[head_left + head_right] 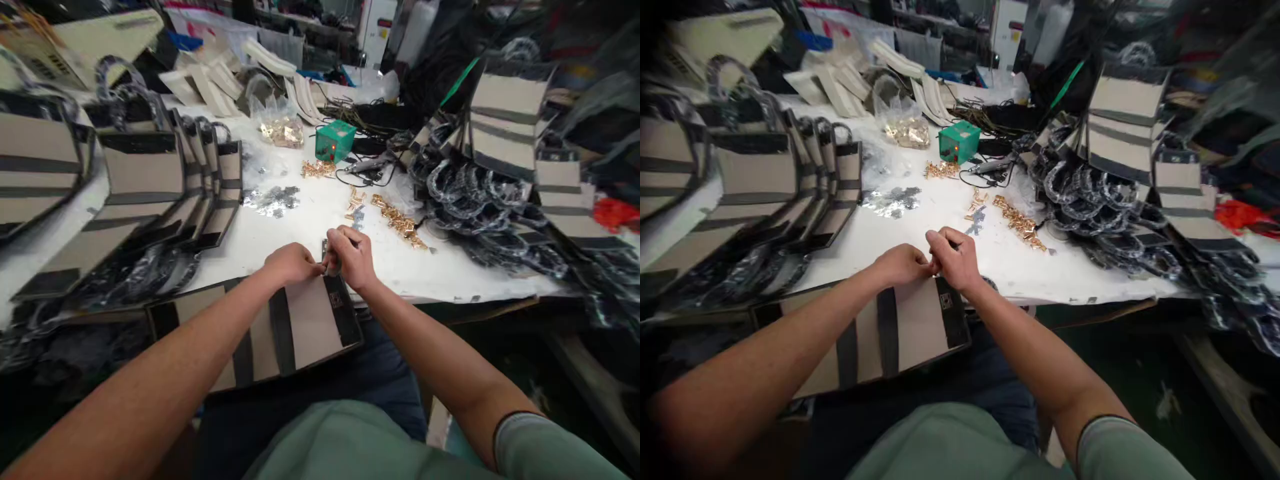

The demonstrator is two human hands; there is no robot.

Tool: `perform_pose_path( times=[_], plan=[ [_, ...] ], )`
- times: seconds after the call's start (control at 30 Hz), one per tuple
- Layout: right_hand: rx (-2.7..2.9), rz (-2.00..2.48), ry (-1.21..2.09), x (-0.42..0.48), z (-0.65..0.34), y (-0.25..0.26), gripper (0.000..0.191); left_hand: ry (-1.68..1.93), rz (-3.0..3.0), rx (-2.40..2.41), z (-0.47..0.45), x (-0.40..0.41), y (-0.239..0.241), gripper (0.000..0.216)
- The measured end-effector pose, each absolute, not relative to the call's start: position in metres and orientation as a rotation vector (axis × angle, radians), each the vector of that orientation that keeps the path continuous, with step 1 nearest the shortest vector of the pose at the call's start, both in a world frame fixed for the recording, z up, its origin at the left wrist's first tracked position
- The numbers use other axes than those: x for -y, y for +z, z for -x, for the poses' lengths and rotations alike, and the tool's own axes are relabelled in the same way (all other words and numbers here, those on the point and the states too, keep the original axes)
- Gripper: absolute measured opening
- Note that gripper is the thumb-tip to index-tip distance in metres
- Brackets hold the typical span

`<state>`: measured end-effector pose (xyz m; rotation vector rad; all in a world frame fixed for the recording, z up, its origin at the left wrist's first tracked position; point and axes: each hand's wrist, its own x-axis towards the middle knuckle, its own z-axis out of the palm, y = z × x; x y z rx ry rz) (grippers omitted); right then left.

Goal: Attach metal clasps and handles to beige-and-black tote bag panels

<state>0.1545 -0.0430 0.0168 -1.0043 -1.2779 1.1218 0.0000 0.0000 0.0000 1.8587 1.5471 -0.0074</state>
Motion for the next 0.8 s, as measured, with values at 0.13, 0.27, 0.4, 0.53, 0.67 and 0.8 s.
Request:
perform_pose_path(
  times=[0.13, 0.27, 0.4, 0.53, 0.67, 0.8],
  plan=[
    [1.180, 1.004, 1.091, 0.035, -0.156, 0.025, 0.051, 0.005, -1.784, -1.549, -0.001, -0.001, -0.001, 0.038],
    [1.196, 0.927, 0.990, 0.036, -0.154, 0.029, 0.053, 0.037, -1.761, -1.539, 0.001, -0.001, -0.004, 0.039],
    [1.264, 0.948, 1.011, 0.038, -0.150, 0.022, 0.051, 0.041, -1.741, -1.556, 0.002, -0.001, -0.006, 0.037],
    [1.254, 0.905, 1.010, 0.036, -0.154, 0.024, 0.050, 0.063, -1.762, -1.531, 0.002, -0.001, -0.007, 0.038],
    [1.235, 0.939, 1.045, 0.035, -0.155, 0.019, 0.050, 0.066, -1.746, -1.546, 0.002, -0.001, -0.006, 0.036],
    [1.258, 0.975, 1.068, 0.035, -0.151, 0.012, 0.049, 0.080, -1.729, -1.535, 0.003, -0.001, -0.007, 0.036]
  ],
)
